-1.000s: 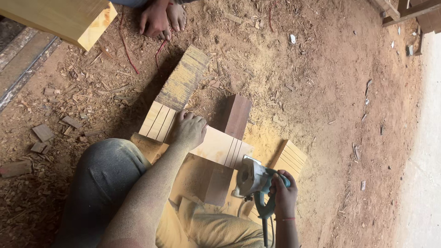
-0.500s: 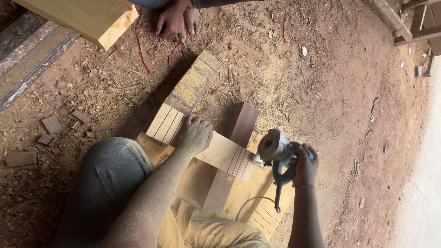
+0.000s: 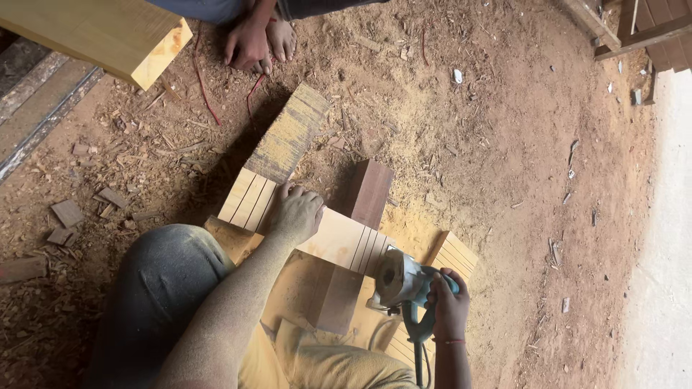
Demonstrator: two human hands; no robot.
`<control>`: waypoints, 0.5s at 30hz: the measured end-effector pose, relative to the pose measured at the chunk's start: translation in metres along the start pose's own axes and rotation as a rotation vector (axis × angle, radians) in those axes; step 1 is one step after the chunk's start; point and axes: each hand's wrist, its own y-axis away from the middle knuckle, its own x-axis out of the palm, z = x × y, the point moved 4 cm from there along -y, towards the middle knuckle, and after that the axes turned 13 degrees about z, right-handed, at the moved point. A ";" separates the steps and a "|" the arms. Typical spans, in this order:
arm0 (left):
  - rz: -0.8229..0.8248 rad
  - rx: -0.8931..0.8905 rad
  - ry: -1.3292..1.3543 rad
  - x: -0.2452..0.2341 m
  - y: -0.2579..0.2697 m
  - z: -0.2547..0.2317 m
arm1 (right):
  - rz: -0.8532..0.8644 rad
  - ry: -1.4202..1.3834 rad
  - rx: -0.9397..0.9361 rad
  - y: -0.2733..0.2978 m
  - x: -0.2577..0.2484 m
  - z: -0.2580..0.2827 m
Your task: The person uses a power circular saw to cut a series of parallel grooves into a wooden board while sitting on the ground.
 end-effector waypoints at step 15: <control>-0.008 -0.080 -0.080 -0.032 0.008 -0.004 | 0.055 0.027 -0.088 -0.129 0.021 0.075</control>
